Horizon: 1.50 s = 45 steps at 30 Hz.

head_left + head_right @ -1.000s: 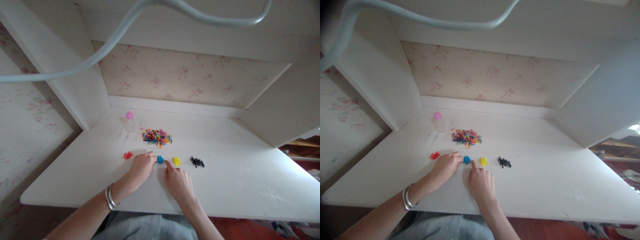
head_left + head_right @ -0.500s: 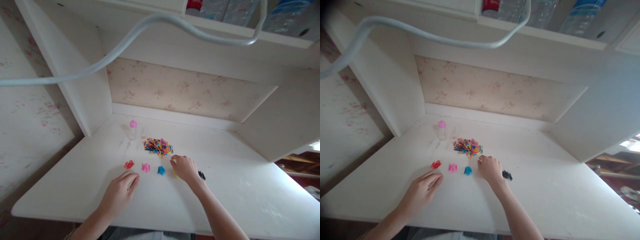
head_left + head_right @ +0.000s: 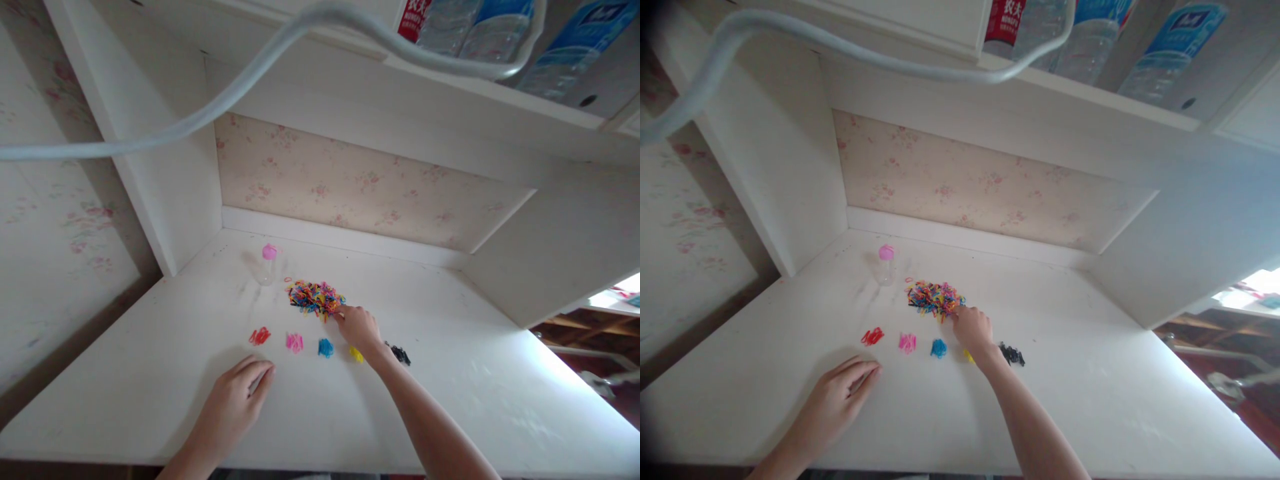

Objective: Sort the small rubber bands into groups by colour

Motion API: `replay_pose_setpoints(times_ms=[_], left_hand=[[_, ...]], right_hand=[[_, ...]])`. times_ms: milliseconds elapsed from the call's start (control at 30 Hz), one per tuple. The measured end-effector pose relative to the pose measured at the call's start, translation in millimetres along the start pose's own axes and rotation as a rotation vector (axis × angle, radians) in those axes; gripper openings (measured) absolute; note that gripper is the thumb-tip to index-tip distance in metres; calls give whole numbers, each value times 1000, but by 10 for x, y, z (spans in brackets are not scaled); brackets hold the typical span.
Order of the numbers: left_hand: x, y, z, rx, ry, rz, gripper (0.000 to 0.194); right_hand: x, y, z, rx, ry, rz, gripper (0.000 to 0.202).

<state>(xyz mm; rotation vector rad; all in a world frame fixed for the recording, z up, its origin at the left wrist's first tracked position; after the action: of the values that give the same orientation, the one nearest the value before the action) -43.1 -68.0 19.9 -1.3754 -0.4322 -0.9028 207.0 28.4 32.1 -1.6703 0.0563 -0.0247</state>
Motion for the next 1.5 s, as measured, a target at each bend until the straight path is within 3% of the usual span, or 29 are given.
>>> replay_pose_setpoints(times_ms=[667, 967, 1200, 1367, 1500], left_hand=[[-21, 53, -37, -66, 23, 104, 26], [-1, 36, -28, -28, 56, 99, 25], [-8, 47, -38, -67, 31, 95, 25], [-29, 60, -32, -64, 34, 90, 24], [-22, 58, -27, -59, 42, 81, 25]], right_hand=[[6, 112, 1, -19, -48, 63, 33], [69, 37, -36, -4, -22, 62, 35], [123, -45, -70, 19, 23, 55, 34], [163, -93, -250, 59, 83, 69, 36], [109, -46, -548, 103, 25, 180, 35]])
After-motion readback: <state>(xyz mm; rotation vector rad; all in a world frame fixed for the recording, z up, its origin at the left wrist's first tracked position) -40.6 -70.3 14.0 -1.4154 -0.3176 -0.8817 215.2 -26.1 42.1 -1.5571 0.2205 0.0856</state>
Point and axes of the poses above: each hand's wrist, its own z-axis towards the middle knuckle, its own y-axis out of the palm, x = y × z, the point moved 4 cm from there along z, towards the middle knuckle, and after that the axes turned 2 degrees about -y, right-handed, at the moved point
